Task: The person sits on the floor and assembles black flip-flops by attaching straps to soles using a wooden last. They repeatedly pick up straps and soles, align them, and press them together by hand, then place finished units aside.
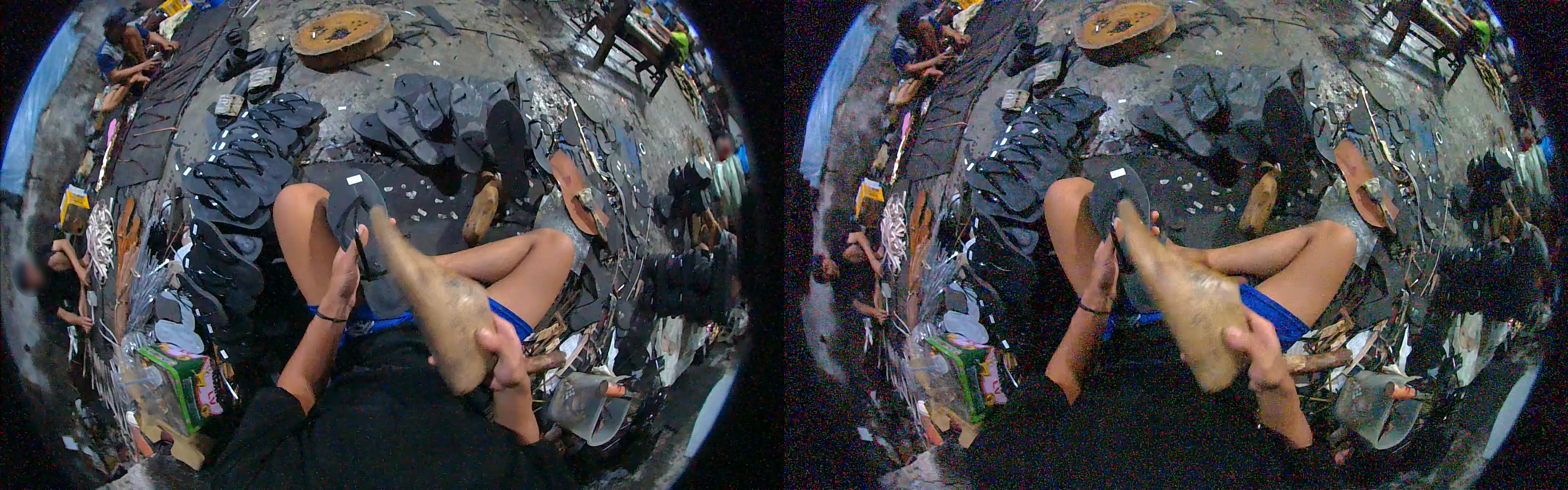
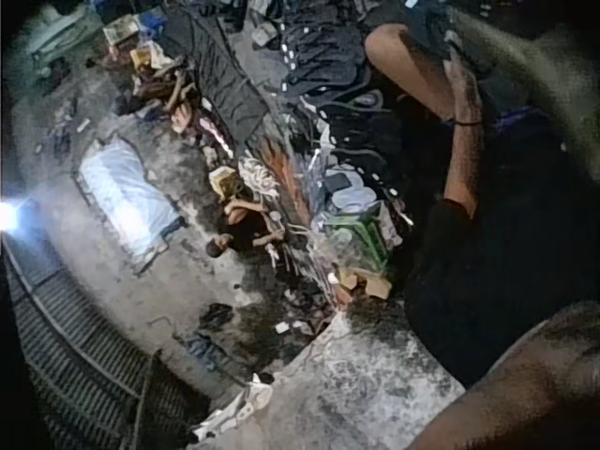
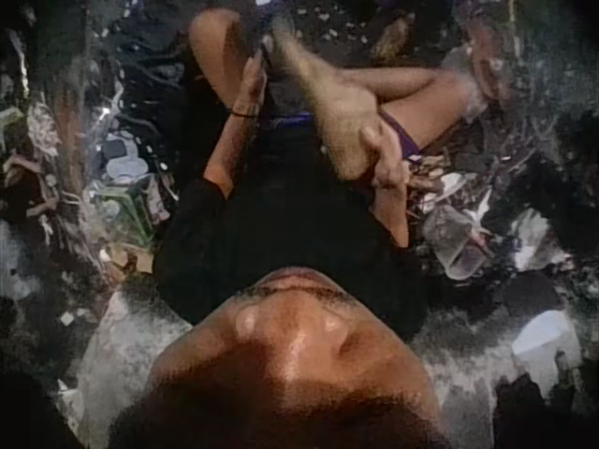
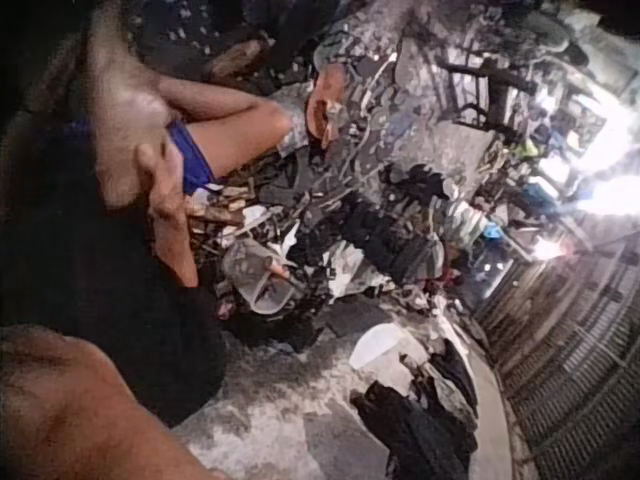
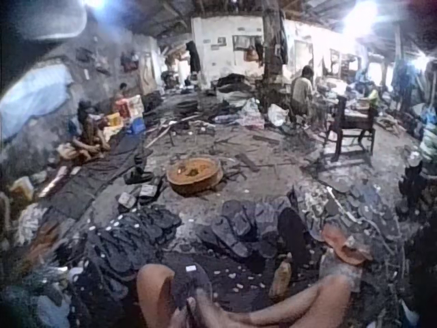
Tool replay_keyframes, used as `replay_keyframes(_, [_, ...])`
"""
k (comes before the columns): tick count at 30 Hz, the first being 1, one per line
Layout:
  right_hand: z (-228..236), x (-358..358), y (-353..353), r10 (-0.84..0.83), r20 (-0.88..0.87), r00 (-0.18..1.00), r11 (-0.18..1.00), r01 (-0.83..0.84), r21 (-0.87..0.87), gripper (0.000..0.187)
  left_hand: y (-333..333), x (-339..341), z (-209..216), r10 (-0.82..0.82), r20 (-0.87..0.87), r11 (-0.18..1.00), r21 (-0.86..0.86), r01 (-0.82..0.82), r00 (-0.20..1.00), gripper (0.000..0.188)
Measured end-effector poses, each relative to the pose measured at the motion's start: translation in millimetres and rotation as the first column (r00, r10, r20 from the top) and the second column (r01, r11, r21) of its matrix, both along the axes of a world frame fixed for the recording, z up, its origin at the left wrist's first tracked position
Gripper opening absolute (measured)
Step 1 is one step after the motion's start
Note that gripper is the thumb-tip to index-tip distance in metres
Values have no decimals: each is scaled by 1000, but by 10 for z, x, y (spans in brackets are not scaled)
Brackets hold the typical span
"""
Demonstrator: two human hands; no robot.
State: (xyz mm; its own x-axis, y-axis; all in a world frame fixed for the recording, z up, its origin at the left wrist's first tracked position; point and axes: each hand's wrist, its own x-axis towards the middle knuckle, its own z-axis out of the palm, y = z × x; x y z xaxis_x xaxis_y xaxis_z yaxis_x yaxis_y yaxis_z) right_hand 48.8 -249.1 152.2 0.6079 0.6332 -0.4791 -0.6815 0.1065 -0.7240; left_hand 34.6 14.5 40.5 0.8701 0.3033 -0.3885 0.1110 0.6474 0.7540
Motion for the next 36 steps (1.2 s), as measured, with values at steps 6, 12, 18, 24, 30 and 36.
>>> replay_keyframes(6, [-57, -256, 376, 364, 782, 506, 868, 121, -482, 61, -212, -388, -99, -35, -28, 999, -4, 35, 999, 64])
replay_keyframes(12, [-318, -412, 790, 412, 820, 397, 836, 194, -514, 67, -462, -766, -236, 165, -58, 961, -216, -174, 985, 76])
replay_keyframes(18, [-500, -377, 1035, 336, 870, 361, 832, 320, -454, 60, -373, -618, -213, 199, -117, 926, -304, -226, 973, 76])
replay_keyframes(24, [-336, -138, 949, 206, 947, 247, 841, 449, -301, 63, -180, -272, 41, -18, 2, 996, 88, 18, 1000, 58])
replay_keyframes(30, [-418, 106, 922, 214, 941, 260, 839, 444, -314, 84, -386, 115, 419, 71, 109, 714, 689, -127, 991, 70])
replay_keyframes(36, [-428, 80, 633, 301, 835, 460, 901, 151, -407, 96, -246, 142, 604, -81, 34, 985, 153, 75, 996, 58])
